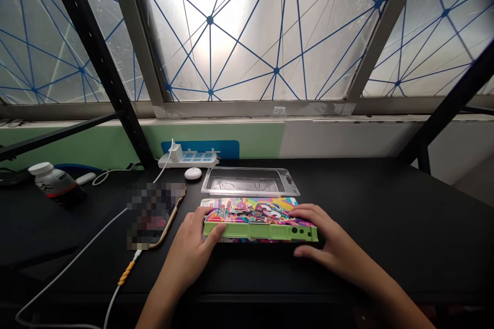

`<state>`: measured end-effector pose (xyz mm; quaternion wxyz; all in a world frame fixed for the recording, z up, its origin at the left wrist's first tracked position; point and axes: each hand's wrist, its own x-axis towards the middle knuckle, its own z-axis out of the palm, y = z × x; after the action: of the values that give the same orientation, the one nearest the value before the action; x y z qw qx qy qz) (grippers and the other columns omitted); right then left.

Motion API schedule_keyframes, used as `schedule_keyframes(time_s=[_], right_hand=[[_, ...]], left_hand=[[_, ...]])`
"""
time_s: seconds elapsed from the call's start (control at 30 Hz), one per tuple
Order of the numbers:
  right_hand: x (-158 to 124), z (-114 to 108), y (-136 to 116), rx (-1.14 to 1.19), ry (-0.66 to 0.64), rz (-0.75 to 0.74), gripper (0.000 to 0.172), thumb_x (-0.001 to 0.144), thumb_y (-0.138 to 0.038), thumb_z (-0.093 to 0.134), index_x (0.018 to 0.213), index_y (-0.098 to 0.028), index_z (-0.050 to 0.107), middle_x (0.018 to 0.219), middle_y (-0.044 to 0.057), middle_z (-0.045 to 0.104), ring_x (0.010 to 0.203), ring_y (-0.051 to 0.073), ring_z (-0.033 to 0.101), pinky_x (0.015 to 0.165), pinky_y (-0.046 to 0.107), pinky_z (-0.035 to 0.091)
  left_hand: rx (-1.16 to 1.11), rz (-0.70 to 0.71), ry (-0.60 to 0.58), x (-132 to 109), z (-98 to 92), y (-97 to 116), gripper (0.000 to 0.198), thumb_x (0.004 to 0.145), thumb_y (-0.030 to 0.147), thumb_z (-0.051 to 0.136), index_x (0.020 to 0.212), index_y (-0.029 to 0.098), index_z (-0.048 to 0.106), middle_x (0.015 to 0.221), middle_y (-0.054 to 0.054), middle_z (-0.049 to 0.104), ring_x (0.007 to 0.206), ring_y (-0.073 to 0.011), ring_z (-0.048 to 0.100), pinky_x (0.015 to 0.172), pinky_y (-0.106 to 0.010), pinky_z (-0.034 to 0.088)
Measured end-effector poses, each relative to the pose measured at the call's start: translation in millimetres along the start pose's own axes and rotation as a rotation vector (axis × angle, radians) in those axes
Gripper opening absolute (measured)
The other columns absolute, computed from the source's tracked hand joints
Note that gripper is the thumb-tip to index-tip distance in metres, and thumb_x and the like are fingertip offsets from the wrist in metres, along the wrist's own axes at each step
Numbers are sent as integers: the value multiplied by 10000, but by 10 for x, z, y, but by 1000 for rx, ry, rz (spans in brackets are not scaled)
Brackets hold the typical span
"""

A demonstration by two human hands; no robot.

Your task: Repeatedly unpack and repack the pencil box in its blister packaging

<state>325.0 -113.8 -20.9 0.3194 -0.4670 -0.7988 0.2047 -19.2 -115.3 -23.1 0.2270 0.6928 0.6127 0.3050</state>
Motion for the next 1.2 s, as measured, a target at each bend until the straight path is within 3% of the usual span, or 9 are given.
schedule_keyframes(time_s=[0.13,0.3,0.4,0.5,0.67,0.83,0.93,1.03,1.2], right_hand=[[-1,53,-10,-91,68,41,436,877,-440,674,1286,-318,585,1305,81,612,1205,291,575,1005,442,487],[81,58,13,-77,119,346,559,915,-587,526,1373,-271,476,1159,113,689,986,310,675,814,448,546],[175,71,25,-107,86,402,616,941,-640,427,1401,-230,445,1131,125,701,983,318,672,801,440,527],[249,111,27,-279,129,319,560,980,-614,358,1329,-206,516,1200,132,681,1074,322,632,884,454,464],[274,167,-22,-671,189,194,493,1021,-543,298,1121,-184,620,970,105,688,891,284,638,818,434,399],[276,193,-82,-933,280,80,423,1032,-445,319,1118,-158,618,1020,145,673,914,298,607,853,468,358],[313,233,-121,-961,273,13,332,1024,-339,359,1148,-174,618,1104,157,674,966,307,592,882,487,343],[386,284,-187,-910,188,-51,304,1020,-260,359,1132,-190,632,1127,139,675,977,296,597,884,481,345],[615,340,-334,-754,46,-137,267,1011,-339,439,1121,-203,640,1079,107,673,972,270,601,848,423,377]], left_hand=[[14,51,-6,-5,10,-25,509,968,600,402,1313,239,501,1190,-111,587,1139,-305,559,988,-485,445],[97,174,-21,17,28,-26,425,978,534,449,1248,229,571,1225,-116,609,1160,-310,534,999,-470,433],[135,188,-26,42,43,-15,380,980,522,453,1151,230,625,1180,-105,644,1110,-304,556,938,-438,466],[153,194,-10,54,65,-19,399,986,525,443,1183,227,621,1250,-101,628,1163,-299,535,969,-437,452],[206,180,33,65,111,-49,465,1007,520,391,1273,188,580,1350,-126,583,1263,-309,477,1055,-481,397],[219,186,21,66,126,-78,523,1016,516,368,1388,177,513,1423,-126,546,1335,-300,436,1108,-483,362],[214,181,7,56,113,-75,549,1016,512,371,1440,175,464,1452,-127,525,1358,-299,421,1119,-482,353],[192,193,4,47,102,-72,550,1015,500,386,1460,180,439,1444,-135,530,1352,-302,436,1110,-487,362],[132,202,30,37,119,-112,589,1006,480,426,1523,214,330,1472,-151,497,1364,-303,446,1109,-490,360]])
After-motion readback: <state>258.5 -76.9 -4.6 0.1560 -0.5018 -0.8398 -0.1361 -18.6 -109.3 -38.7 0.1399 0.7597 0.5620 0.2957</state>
